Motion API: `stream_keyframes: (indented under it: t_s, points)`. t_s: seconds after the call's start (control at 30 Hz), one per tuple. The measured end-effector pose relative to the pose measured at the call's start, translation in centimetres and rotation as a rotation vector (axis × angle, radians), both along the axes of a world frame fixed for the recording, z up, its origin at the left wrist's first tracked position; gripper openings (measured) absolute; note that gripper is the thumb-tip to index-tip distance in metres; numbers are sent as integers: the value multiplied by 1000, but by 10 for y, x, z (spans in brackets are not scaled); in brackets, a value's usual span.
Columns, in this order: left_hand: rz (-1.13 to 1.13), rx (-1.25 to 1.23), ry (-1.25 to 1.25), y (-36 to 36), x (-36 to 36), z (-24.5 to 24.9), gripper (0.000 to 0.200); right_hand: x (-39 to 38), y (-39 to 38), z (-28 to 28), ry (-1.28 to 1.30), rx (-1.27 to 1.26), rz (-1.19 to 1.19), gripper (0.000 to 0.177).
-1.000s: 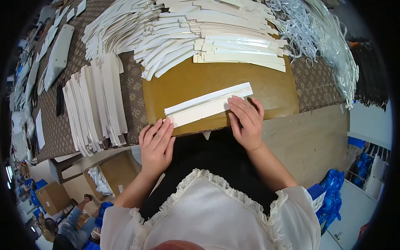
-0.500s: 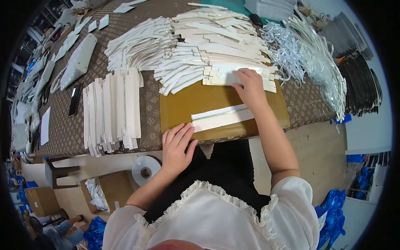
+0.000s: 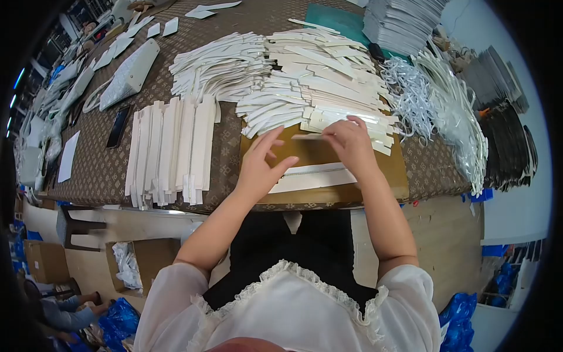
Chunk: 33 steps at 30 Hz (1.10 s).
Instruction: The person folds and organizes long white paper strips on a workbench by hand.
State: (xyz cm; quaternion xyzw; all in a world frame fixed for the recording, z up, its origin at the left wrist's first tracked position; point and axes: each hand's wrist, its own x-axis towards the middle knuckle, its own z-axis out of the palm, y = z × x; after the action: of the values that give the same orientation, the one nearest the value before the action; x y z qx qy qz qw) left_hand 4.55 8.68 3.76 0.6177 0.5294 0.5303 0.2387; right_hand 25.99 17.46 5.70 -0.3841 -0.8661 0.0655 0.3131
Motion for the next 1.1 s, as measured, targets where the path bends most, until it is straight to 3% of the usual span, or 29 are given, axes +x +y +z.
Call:
stream_keyframes:
  t_s: [0.17, 0.3, 0.47, 0.57, 0.73, 0.83, 1.0, 1.1]
  points:
    - [-213, -276, -333, 19, 4, -13, 26, -21, -19, 27, -47, -77, 100, 8]
    - [-237, -277, -594, 16, 10, -12, 15, -39, -23, 30, 37, 177, 133, 8]
    - [-111, -202, -424, 4, 9, 3, 11, -51, -26, 45, -100, 346, 244, 12]
    - [-82, 109, -139, 1, 1, 2, 12, -53, -29, 58, -178, 385, 326, 14]
    - [-70, 151, -50, -9, -1, 16, 13, -55, -34, 61, -201, 377, 371, 15]
    - [-71, 55, -181, -14, 3, 18, 13, -55, -35, 55, -131, 392, 354, 15]
    - [-30, 25, -191, -17, 2, 16, 11, -56, -42, 54, -138, 372, 344, 18]
    - [-5, 139, 0, -17, 0, 15, 12, -57, -43, 53, -159, 387, 372, 18]
